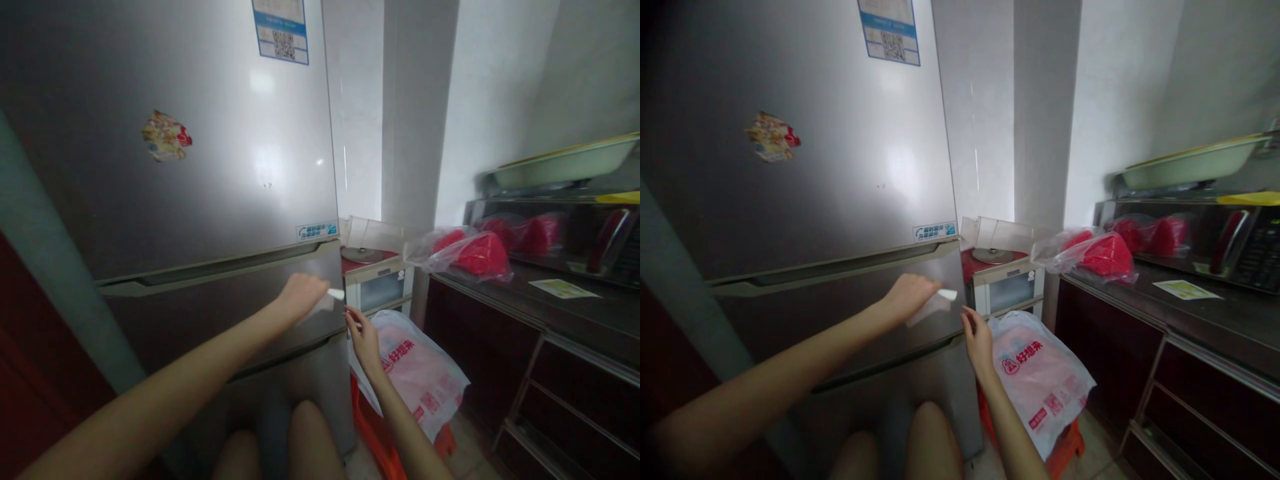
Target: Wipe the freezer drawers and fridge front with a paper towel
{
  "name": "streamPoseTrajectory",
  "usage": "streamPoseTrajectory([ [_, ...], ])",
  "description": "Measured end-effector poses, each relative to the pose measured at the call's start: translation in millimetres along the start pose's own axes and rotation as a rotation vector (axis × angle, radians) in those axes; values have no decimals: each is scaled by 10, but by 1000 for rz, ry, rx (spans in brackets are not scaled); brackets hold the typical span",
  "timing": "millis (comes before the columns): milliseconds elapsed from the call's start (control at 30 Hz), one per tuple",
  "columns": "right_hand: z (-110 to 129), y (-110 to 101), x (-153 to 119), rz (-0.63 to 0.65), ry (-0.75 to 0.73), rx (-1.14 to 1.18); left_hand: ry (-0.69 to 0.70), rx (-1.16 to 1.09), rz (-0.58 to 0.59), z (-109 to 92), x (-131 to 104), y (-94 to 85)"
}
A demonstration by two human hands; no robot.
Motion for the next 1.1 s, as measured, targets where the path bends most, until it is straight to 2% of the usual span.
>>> streamPoseTrajectory([
  [133,-629,7,21,-100,137,92,45,123,-338,108,244,-670],
  [200,-899,48,-32,-128,188,112,152,177,-475,34,353,-772],
  [267,-1126,92,-108,-160,238,139,311,218,-532,-96,448,-620],
  [300,-1222,116,-148,-176,258,152,385,237,-533,-157,489,-466],
  [367,-1374,168,-223,-202,288,180,494,276,-446,-237,571,-47],
  [467,-1525,266,-320,-218,308,227,528,287,-375,-220,617,479],
  [567,-1610,382,-398,-208,312,271,530,280,-365,-147,593,719],
  [700,-1654,508,-446,-179,313,308,519,257,-342,-67,632,715],
  [800,-1635,542,-435,-174,323,302,523,235,-334,-58,713,590],
  [967,-1486,574,-332,-177,303,291,497,242,-407,-76,766,341],
  [1033,-1446,591,-292,-183,295,296,465,254,-397,-63,759,361],
  [1100,-1451,601,-273,-193,298,306,425,253,-366,-45,743,458],
])
Point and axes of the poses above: each hand's wrist, its own x-axis towards the middle knuckle, its own y-axis out of the palm, z = x × y, the point moved 7 cm from there along x, towards the middle knuckle, and after that the axes turned 4 degrees about z, right-handed, at the moved point
